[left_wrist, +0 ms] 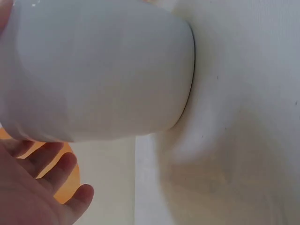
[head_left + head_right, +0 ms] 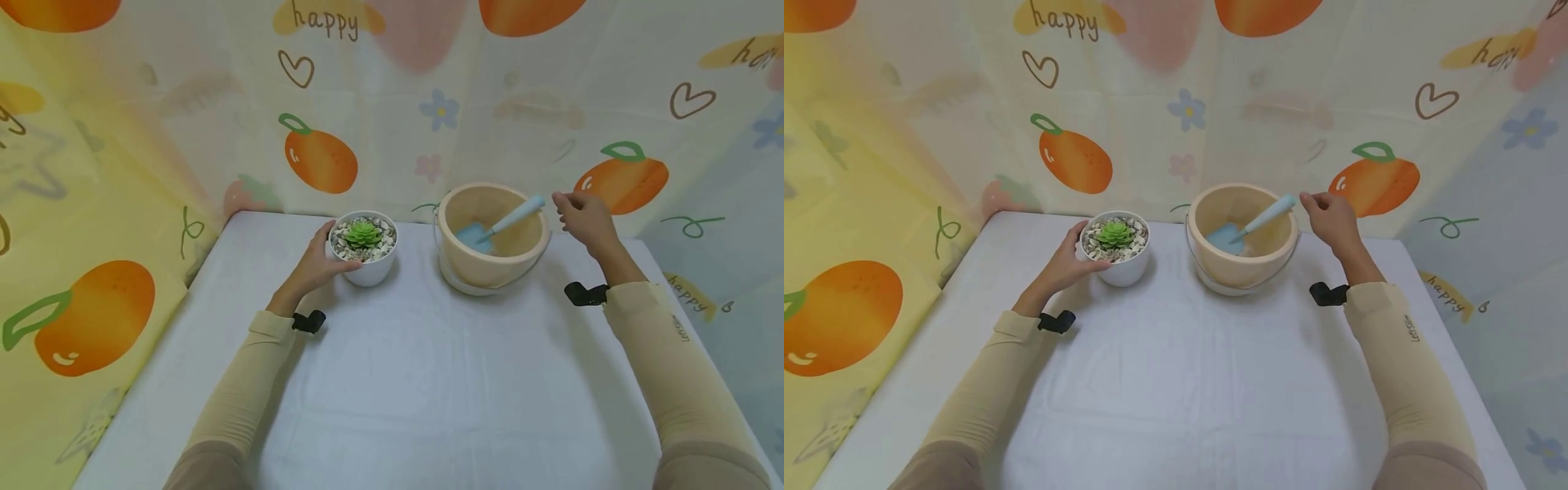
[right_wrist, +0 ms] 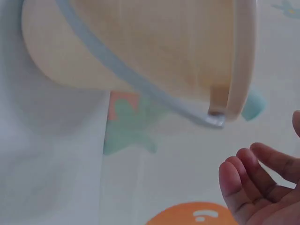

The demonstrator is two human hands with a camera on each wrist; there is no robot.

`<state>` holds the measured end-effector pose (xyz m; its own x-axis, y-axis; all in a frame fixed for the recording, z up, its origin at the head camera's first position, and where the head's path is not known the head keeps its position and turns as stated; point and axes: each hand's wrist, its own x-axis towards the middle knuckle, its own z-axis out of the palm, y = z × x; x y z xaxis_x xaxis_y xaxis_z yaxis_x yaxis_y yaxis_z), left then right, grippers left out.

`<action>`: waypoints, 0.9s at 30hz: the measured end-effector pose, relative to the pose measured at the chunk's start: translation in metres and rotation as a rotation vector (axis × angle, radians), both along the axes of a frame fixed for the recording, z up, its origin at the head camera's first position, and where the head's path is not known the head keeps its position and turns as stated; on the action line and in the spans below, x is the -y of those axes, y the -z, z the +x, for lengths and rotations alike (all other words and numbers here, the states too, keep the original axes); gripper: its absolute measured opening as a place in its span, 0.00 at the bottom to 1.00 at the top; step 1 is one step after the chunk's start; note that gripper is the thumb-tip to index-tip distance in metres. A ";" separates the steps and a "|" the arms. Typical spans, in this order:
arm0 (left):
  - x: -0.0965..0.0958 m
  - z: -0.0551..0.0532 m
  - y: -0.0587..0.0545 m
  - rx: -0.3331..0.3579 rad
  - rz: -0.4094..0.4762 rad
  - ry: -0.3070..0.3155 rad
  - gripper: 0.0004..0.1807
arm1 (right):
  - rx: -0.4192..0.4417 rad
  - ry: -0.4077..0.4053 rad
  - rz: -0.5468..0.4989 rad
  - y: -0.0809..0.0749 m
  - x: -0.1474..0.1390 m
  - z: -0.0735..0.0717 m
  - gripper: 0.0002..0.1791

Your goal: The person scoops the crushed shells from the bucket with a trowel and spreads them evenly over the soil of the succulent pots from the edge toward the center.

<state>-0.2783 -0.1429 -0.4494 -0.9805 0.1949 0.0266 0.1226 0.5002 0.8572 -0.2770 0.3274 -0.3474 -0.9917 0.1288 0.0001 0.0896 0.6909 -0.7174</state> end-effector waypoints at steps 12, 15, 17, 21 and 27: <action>0.011 -0.004 -0.005 -0.078 -0.059 0.037 0.57 | -0.066 -0.090 0.101 0.012 -0.015 0.022 0.43; 0.015 -0.004 -0.008 -0.089 -0.092 0.037 0.55 | -0.063 -0.088 0.124 0.015 -0.018 0.027 0.41; 0.019 -0.003 -0.010 -0.082 -0.126 0.031 0.56 | -0.056 -0.083 0.142 0.017 -0.020 0.030 0.40; 0.026 0.000 -0.014 -0.071 -0.193 0.002 0.56 | -0.013 -0.089 0.171 0.024 -0.024 0.034 0.39; 0.037 0.005 -0.016 -0.109 -0.272 -0.030 0.57 | 0.018 -0.131 0.252 0.034 -0.027 0.041 0.40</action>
<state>-0.2736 -0.1798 -0.4336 -0.9801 0.1803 0.0830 0.1885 0.7149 0.6734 -0.2360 0.3543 -0.3817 -1.0000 -0.0020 -0.0018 -0.0008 0.8537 -0.5208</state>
